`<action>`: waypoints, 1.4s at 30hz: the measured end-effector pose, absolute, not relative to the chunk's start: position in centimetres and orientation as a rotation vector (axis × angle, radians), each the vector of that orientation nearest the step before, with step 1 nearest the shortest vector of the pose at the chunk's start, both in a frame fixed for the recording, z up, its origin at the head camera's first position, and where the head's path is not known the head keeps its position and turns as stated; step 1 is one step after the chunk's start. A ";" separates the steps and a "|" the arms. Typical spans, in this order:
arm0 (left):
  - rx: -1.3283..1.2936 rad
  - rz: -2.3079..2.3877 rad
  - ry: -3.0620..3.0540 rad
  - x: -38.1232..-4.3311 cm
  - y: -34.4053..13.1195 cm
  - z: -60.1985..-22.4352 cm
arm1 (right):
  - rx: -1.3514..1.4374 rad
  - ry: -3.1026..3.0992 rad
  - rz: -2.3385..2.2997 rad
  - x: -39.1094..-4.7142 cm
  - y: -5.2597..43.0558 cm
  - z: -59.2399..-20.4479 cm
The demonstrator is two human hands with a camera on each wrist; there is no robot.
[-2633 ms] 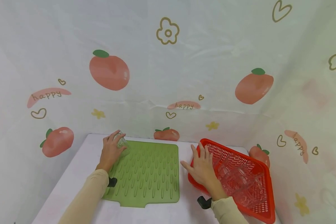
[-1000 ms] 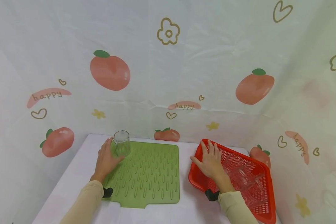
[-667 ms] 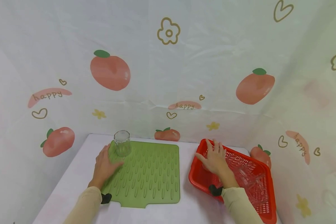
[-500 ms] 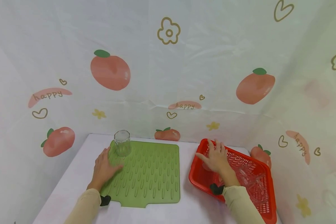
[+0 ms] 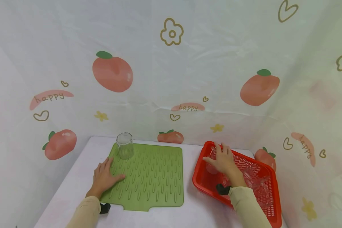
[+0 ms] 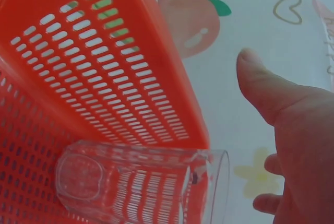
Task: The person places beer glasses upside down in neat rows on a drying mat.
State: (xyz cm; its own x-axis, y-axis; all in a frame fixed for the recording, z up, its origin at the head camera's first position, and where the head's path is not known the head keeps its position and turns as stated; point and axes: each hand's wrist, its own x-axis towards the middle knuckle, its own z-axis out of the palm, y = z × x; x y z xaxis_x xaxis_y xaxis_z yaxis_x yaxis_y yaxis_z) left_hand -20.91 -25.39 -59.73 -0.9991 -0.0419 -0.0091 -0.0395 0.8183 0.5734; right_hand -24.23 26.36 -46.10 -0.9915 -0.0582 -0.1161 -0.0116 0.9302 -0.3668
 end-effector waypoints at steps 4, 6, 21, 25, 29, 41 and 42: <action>0.042 -0.924 -2.988 -20.7 -25.3 -60.0 | -0.025 2.945 -0.577 -24.3 26.8 -46.0; 0.035 -0.912 -2.984 -20.6 -25.3 -60.1 | -0.014 2.933 -0.585 -24.4 27.0 -46.0; 0.017 -0.898 -3.065 -20.6 -25.8 -60.2 | 0.021 2.860 -0.563 -25.0 26.9 -45.9; 0.023 -0.895 -3.095 -20.5 -25.8 -60.0 | 0.034 2.836 -0.579 -25.0 26.8 -45.9; 0.028 -0.857 -3.126 -20.6 -25.7 -60.2 | 0.039 2.817 -0.595 -25.0 26.8 -46.2; 0.054 -0.838 -3.170 -20.4 -25.5 -59.6 | 0.064 2.809 -0.583 -25.3 26.7 -46.8; 0.052 -0.843 -3.162 -20.4 -25.5 -59.6 | 0.071 2.810 -0.580 -25.3 26.7 -46.8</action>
